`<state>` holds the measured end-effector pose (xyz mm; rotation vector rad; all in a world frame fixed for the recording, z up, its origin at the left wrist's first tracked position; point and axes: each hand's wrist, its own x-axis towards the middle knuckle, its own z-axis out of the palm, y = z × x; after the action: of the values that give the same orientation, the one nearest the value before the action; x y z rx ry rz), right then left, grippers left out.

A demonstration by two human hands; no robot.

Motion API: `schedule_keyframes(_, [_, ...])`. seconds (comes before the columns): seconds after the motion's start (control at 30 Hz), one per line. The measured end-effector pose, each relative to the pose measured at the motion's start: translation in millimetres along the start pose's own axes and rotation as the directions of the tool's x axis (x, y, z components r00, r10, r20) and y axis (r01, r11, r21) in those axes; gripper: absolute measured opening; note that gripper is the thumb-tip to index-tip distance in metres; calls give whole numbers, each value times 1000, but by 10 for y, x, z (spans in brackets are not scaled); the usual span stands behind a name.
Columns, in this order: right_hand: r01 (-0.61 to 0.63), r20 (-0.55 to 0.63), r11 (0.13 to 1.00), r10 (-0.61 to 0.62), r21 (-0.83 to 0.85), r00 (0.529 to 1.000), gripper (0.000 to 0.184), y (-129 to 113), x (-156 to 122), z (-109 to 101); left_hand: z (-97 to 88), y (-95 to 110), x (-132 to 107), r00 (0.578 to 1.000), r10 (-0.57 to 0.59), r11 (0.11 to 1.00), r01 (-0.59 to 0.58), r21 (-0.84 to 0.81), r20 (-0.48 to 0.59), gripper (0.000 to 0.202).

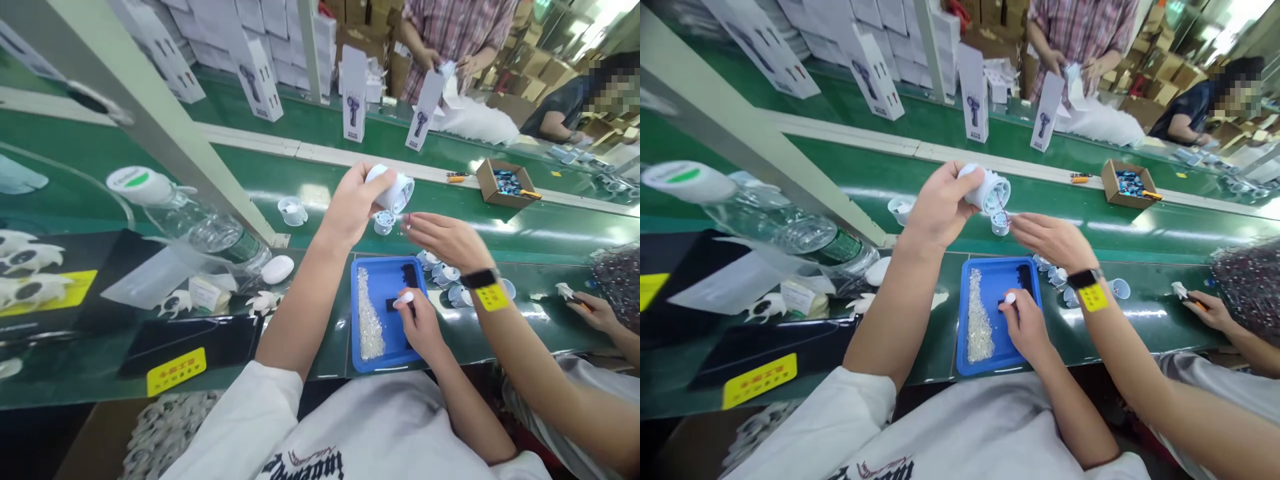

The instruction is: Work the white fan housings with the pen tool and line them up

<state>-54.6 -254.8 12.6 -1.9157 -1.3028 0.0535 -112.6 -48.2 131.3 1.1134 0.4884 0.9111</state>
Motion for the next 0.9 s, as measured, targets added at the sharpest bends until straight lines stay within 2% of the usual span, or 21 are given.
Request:
schedule_keyframes(0.07, [98, -67, 990, -92, 101, 994, 11, -100, 12, -31, 39, -27, -31, 999, -24, 999, 25, -28, 31, 26])
schedule_keyframes(0.13, [182, -213, 959, -135, 217, 968, 16, -196, -21, -88, 74, -24, -83, 997, -53, 998, 55, -37, 56, 28])
schedule_keyframes(0.23, [264, -426, 921, -125, 286, 896, 25, -328, -80, -220, 120, 12, -189, 990, -86, 996, 86, -2, 110, 32])
schedule_keyframes(0.33, [282, -536, 911, -83, 302, 840, 22, -427, -66, -354, 157, 49, -301, 975, -119, 993, 114, 38, 187, 40])
schedule_keyframes(0.5, [265, -562, 922, -65, 283, 825, 17, -469, 43, -443, 207, 78, -448, 946, -129, 991, 117, 58, 298, 44])
schedule_keyframes(0.7, [309, -564, 891, -75, 332, 822, 20, -442, 37, -438, 237, 83, -524, 947, -89, 993, 59, 105, 307, 41])
schedule_keyframes(0.9, [275, -550, 901, -48, 337, 834, 22, -409, -22, -429, 247, 56, -545, 941, -78, 991, 37, 128, 330, 37])
